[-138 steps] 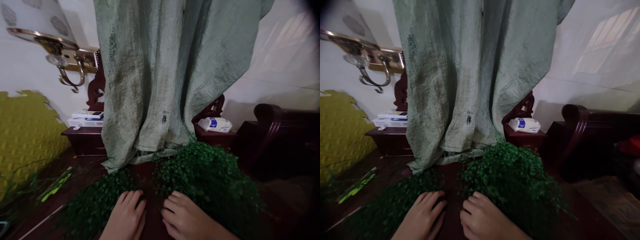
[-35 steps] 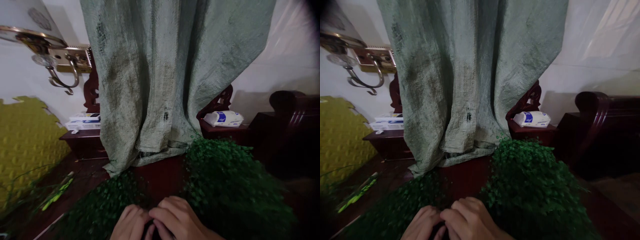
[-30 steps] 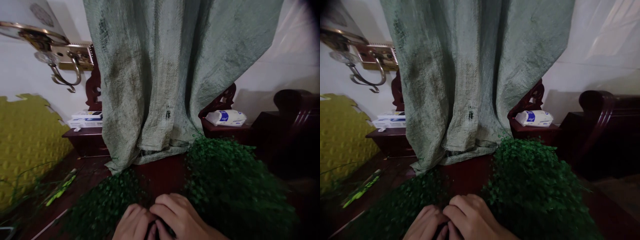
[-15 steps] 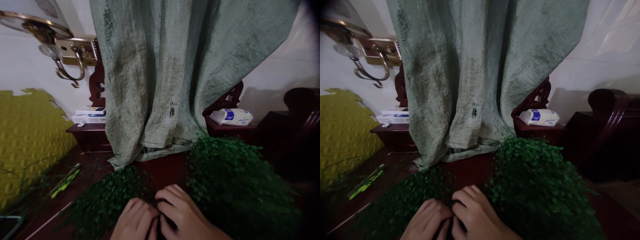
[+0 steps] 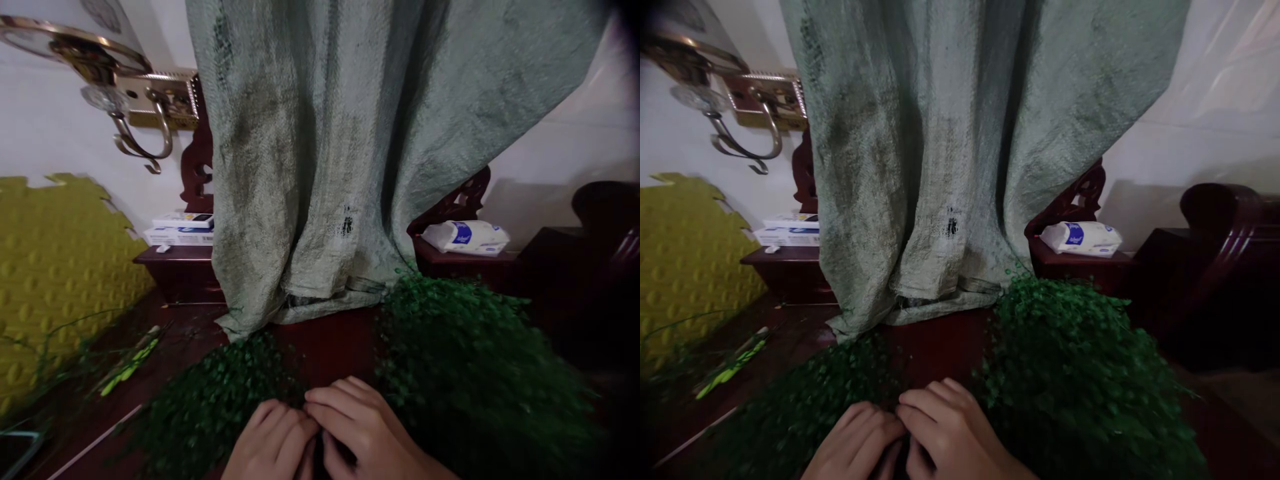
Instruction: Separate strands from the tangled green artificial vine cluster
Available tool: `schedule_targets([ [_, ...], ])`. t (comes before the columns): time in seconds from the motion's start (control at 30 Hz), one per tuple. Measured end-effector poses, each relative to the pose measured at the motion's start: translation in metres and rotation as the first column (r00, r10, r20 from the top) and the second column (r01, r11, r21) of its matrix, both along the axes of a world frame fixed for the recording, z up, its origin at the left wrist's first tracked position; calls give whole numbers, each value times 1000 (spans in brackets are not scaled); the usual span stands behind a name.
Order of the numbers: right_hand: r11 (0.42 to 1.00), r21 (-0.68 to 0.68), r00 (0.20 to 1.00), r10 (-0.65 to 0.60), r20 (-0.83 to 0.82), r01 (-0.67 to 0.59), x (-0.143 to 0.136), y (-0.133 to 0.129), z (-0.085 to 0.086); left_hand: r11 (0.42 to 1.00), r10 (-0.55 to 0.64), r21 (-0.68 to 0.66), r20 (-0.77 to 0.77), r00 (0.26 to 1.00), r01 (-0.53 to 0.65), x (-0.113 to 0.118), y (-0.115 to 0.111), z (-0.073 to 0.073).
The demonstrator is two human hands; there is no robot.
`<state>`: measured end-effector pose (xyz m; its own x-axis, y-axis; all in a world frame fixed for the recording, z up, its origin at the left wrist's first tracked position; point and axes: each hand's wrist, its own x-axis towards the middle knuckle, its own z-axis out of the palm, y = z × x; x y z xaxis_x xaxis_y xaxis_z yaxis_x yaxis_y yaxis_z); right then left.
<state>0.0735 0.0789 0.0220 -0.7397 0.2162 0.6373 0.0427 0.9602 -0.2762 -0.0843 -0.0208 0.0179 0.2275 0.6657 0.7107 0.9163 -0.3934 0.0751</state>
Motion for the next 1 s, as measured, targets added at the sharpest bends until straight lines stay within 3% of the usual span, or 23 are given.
schedule_targets([
  [0.2, 996, -35, 996, -88, 4, 88, 0, -4, -1, 997, -8, -73, 10, 1000, 9, 0, -1, -4],
  [0.47, 985, 53, 985, -161, -63, 165, 0, -4, -7, 996, 8, -91, 40, 999, -4, -2, -3, -2],
  [0.8, 964, 211, 987, -155, -51, 162, -1, -3, -6, 998, 21, -67, 83, 996, -15, -2, -1, -4],
  [1.0, 951, 305, 995, -69, 74, 43, 2, -3, -1, 988, 27, -154, 136, 990, -6, -1, -2, -2],
])
